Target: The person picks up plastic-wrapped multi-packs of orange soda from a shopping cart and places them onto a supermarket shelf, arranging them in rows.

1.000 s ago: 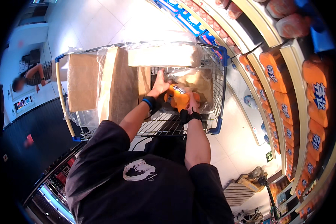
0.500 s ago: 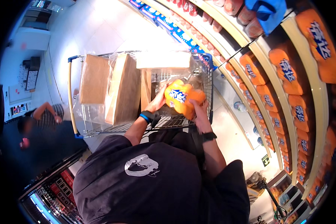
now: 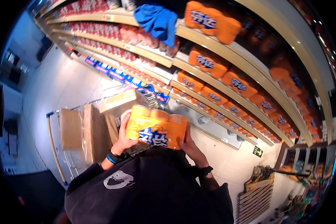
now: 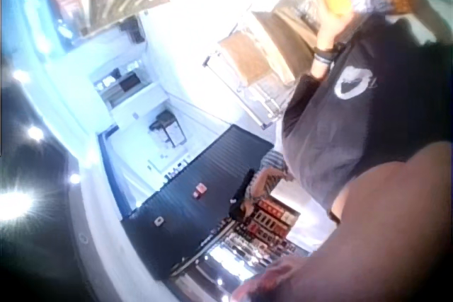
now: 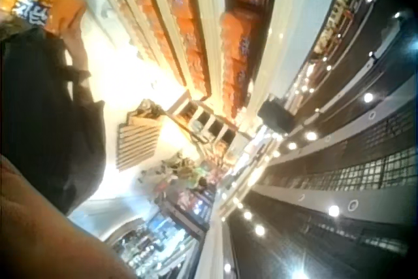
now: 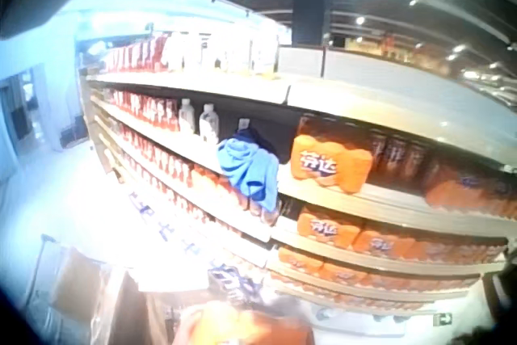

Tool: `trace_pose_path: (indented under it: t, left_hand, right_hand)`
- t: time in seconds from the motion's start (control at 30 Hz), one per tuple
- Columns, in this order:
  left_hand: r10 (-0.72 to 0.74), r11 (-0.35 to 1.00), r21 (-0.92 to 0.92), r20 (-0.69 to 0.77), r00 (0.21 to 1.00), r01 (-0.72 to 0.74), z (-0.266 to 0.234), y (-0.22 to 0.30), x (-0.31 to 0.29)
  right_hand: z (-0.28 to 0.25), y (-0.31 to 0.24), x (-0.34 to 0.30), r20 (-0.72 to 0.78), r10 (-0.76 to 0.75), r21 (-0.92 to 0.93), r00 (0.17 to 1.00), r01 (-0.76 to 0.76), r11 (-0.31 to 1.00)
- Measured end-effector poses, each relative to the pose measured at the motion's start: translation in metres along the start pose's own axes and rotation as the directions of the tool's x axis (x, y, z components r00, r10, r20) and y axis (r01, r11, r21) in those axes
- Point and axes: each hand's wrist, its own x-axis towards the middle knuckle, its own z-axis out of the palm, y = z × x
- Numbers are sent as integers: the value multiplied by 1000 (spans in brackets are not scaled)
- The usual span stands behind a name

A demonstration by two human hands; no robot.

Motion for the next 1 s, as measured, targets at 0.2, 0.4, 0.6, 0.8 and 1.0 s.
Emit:
trace_pose_path:
  t: [0.2,0.4,0.6,0.8,1.0]
  left_hand:
    - [-322,725,-635,30,946,267,37,21,45]
    - [-389,513,-730,271,881,451,63,62,99]
    - [-163,738,-524,474,865,426,96,83,148]
    - [73,996,-72,287,955,-54,159,108,208]
    - [321,936,120,92,943,-331,223,103,275]
  right_hand:
    - [6,-45,-30,32,-222,-93,975,224,970]
    - [28,-65,-42,-498,-374,-380,782,191,905]
    - [-10,-87,-49,-523,-642,-789,561,-32,614]
    - [-95,-137,-40,-741,-490,-475,459,158,866]
    - [-154,-199,-29,-707,-536,-464,461,271,844]
